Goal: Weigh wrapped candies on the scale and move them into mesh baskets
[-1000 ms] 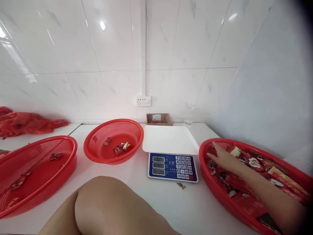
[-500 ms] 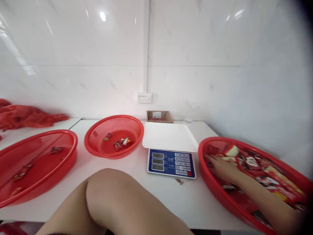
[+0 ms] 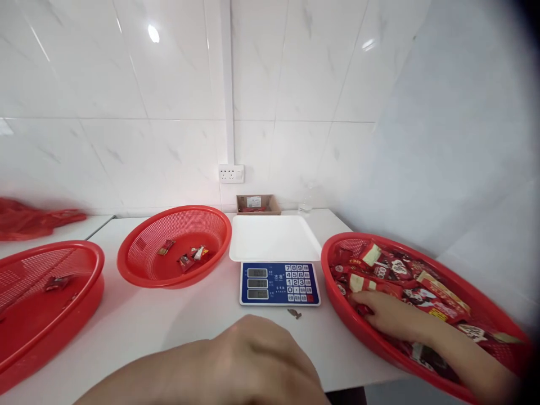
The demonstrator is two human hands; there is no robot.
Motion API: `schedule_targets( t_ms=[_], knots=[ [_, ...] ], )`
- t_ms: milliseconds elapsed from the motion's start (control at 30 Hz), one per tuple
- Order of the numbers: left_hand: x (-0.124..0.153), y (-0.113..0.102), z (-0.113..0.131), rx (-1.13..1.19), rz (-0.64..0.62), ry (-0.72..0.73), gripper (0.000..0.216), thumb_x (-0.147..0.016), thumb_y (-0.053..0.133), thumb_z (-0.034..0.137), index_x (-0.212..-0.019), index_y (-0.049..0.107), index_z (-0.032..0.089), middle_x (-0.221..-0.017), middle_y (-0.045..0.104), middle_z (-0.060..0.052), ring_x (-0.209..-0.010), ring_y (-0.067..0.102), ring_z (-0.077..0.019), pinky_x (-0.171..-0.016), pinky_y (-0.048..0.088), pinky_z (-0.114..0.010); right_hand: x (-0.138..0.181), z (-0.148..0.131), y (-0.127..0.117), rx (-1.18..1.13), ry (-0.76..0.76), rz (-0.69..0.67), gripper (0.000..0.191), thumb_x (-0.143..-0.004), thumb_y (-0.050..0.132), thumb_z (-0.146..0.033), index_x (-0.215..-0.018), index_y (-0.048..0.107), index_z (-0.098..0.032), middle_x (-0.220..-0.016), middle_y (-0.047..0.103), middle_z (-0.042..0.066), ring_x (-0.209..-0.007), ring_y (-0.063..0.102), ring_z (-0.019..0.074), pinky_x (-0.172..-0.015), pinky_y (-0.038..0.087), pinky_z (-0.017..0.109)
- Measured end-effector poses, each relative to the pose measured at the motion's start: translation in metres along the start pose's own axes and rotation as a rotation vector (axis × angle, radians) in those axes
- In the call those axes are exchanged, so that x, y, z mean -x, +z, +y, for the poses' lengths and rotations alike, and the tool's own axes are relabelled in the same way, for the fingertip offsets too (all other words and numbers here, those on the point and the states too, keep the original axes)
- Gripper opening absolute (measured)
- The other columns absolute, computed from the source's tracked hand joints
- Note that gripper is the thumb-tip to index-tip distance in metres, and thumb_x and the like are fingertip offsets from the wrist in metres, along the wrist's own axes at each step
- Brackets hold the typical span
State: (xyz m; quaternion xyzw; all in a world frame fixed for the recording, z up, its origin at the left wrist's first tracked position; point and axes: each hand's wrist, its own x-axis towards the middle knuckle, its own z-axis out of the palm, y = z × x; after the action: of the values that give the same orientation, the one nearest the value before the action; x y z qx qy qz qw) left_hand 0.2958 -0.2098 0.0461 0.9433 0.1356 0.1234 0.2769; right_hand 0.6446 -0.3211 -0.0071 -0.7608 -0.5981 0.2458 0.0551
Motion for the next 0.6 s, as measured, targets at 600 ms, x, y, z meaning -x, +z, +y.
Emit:
schedule_targets(
  t_ms=[600],
  knots=[
    [-0.036,0.116,-0.092,1.164,-0.044,-0.363,0.041,-0.065,0.072,0.047,-0.083,0.058,0.013,-0.072,0.057,0.000,-0.062,0.053,-0.0100,-0.065,0.043,-0.026,-0.004,0.022,-0.037,-0.190,0.195,0.307,0.042,-0.081,0.044,-0.051,-0.099,0.065,-0.020,-0.110,0.067,0.007,-0.104,0.058,0.0285,-0.090,0.044,0.036]
  ],
)
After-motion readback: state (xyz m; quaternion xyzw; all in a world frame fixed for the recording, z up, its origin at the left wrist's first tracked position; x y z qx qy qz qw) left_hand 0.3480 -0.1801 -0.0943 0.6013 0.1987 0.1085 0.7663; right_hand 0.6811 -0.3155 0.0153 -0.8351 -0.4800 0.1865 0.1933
